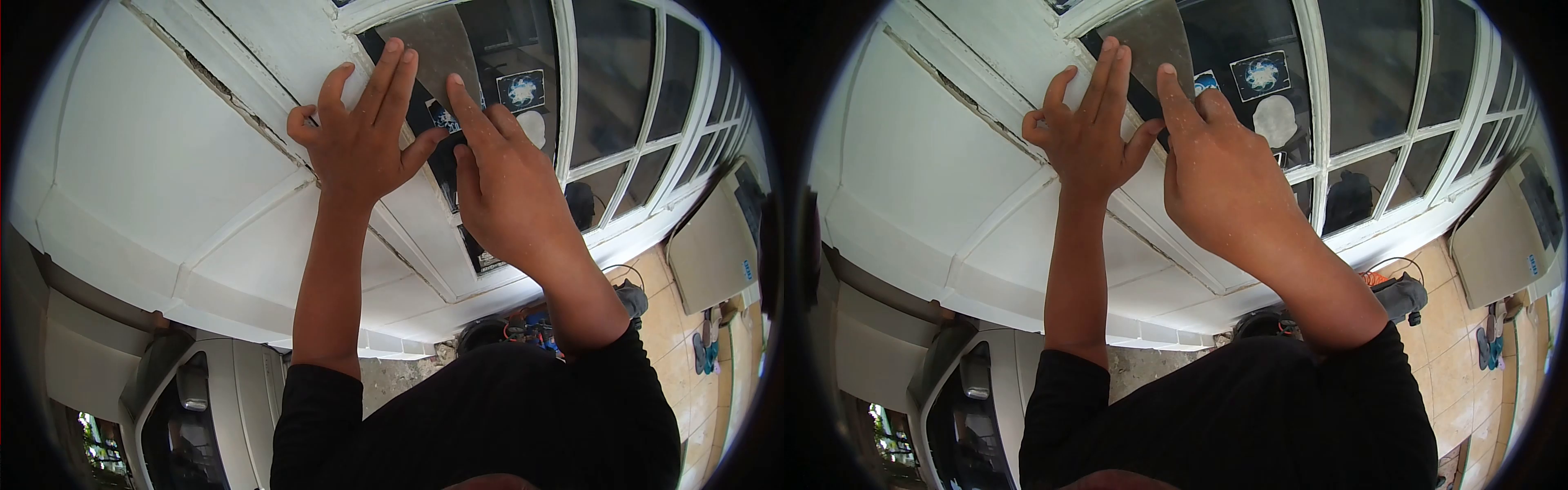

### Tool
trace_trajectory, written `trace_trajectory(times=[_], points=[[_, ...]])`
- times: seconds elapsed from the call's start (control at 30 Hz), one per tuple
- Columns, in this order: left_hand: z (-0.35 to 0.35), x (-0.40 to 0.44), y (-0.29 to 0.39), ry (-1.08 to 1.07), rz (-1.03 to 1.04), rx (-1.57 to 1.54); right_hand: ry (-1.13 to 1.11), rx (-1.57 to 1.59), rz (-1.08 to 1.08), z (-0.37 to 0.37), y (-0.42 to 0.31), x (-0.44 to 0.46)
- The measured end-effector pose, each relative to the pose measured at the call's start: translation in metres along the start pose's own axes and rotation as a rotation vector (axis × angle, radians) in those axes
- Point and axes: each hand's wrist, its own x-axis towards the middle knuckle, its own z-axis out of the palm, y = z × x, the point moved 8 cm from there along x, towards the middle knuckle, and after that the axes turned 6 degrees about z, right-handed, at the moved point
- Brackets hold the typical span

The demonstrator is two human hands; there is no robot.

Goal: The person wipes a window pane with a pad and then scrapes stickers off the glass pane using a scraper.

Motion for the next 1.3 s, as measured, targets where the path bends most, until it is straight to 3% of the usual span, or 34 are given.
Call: trace_trajectory(times=[0.37,0.67,1.3], points=[[-0.001,0.001,0.001,-0.016,0.046,-0.092,0.01,-0.088,-0.008,-0.005,0.004,0.0],[-0.006,0.013,-0.012,0.017,0.297,-0.066,0.154,-0.07,0.033,-0.009,0.002,-0.002],[-0.004,0.013,-0.009,0.06,0.263,-0.106,0.269,-0.098,0.094,-0.008,-0.002,-0.008]])
